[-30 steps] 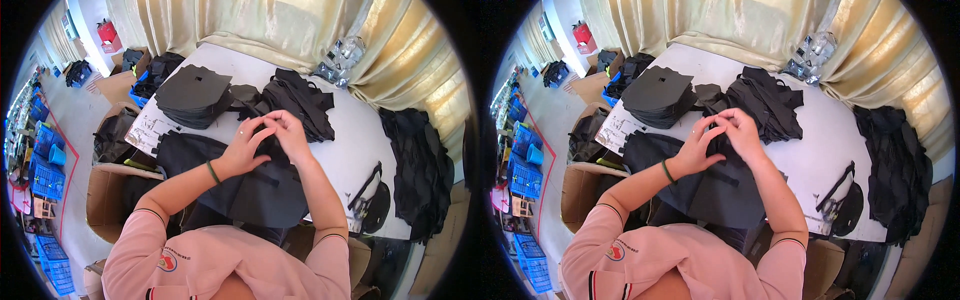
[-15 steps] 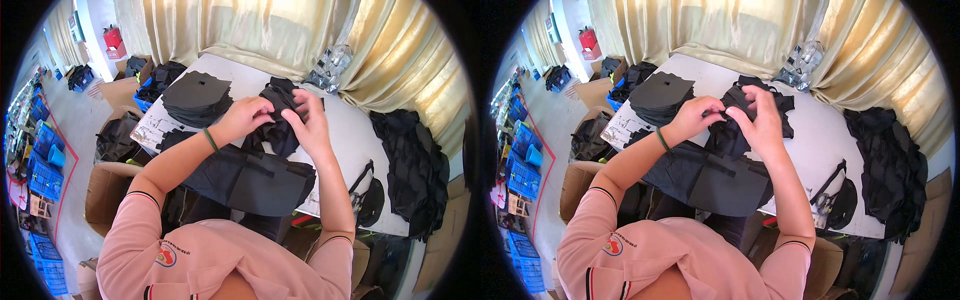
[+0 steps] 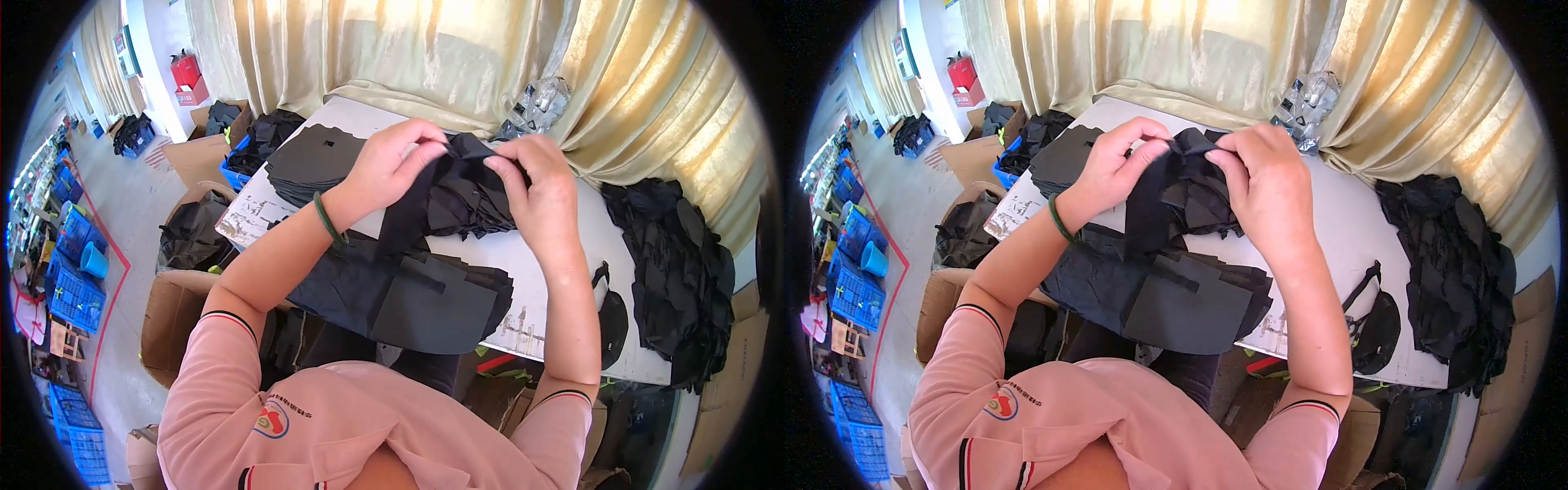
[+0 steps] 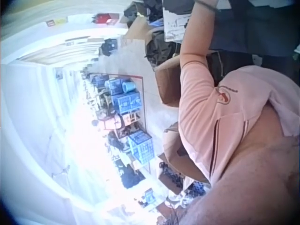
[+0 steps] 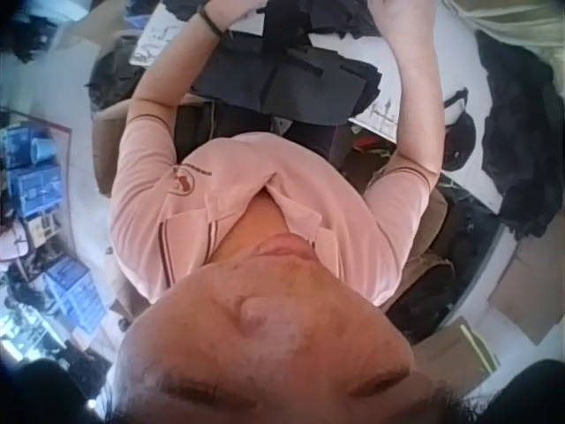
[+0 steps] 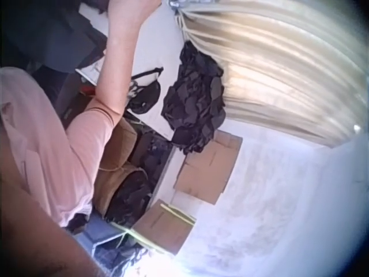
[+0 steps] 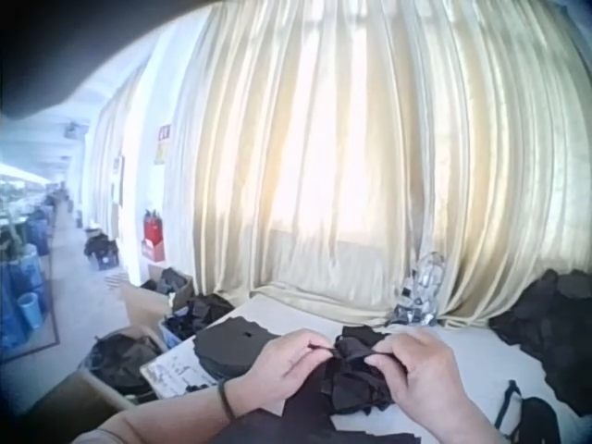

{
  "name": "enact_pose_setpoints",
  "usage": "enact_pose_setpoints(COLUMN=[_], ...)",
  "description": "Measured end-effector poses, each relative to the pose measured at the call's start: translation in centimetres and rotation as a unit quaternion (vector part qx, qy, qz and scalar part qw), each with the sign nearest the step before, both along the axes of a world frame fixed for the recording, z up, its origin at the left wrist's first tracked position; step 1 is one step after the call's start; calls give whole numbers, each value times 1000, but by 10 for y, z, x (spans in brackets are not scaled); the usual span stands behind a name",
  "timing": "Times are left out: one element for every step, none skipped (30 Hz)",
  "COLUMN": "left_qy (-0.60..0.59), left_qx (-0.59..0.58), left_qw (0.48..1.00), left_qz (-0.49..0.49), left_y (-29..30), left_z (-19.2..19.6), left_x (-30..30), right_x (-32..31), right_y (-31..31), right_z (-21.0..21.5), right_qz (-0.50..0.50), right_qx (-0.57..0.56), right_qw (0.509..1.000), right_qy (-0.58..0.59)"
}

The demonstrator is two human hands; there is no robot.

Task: The recorder is inspecting, sorting, and arranging various black fabric components on a workbench.

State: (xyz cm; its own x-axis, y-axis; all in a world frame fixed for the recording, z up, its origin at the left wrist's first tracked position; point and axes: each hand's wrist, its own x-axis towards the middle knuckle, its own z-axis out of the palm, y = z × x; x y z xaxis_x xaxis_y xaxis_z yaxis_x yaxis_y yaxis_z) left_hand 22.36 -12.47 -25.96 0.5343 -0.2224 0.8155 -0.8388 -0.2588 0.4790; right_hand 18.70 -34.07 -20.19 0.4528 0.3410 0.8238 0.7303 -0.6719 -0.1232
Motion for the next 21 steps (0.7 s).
enact_pose_setpoints(left_qy=[0, -1, -22, -41, -46, -47, -79, -112, -145, -173, -181, -188, -175, -161, -147, -132, -131, -124, -117, -115, -86], left_qx=[-2, -2, 13, 27, 31, 30, 27, 24, 29, 51, 50, 50, 49, 52, 60, 68, 68, 75, 82, 83, 118], left_qw=[1000, 999, 1000, 999, 997, 997, 995, 992, 989, 984, 982, 980, 981, 981, 981, 980, 980, 976, 972, 972, 965], left_qz=[-29, -32, -8, 19, 45, 45, 44, 44, 19, 11, 24, 38, 71, 97, 114, 132, 133, 160, 186, 186, 218], left_y=[-5, -11, -19, -24, -28, -28, -27, -25, -19, -12, -4, 4, 13, 24, 34, 44, 53, 62, 71, 81, 92], left_z=[4, 8, 12, 17, 22, 27, 32, 38, 48, 55, 60, 62, 63, 64, 62, 58, 54, 48, 42, 35, 26], left_x=[1, -1, -5, -10, -12, -12, -10, -7, -5, 0, 4, 8, 11, 13, 15, 18, 21, 24, 26, 28, 28], right_x=[-1, -4, -7, -12, -18, -23, -27, -31, -36, -40, -43, -45, -46, -48, -47, -47, -46, -44, -42, -41, -39], right_y=[2, 4, 7, 12, 17, 20, 21, 20, 19, 16, 10, 5, 1, -3, -7, -9, -12, -14, -17, -21, -25], right_z=[8, 14, 19, 23, 28, 32, 38, 45, 52, 60, 66, 68, 70, 70, 67, 63, 57, 51, 45, 38, 31], right_qz=[25, 50, 67, 67, 83, 99, 101, 102, 102, 100, 88, 88, 77, 65, 68, 69, 75, 81, 72, 72, 63], right_qx=[-2, -5, -17, -17, -22, -27, -46, -47, -41, -34, -42, -42, -25, -8, 8, 8, 6, 5, 3, 3, -8], right_qw=[1000, 999, 997, 997, 995, 992, 993, 993, 994, 994, 995, 995, 997, 997, 996, 996, 994, 990, 988, 988, 984], right_qy=[4, 9, 29, 28, 49, 70, 44, 43, 18, -7, -3, -4, 12, 28, 52, 52, 85, 119, 134, 136, 169])
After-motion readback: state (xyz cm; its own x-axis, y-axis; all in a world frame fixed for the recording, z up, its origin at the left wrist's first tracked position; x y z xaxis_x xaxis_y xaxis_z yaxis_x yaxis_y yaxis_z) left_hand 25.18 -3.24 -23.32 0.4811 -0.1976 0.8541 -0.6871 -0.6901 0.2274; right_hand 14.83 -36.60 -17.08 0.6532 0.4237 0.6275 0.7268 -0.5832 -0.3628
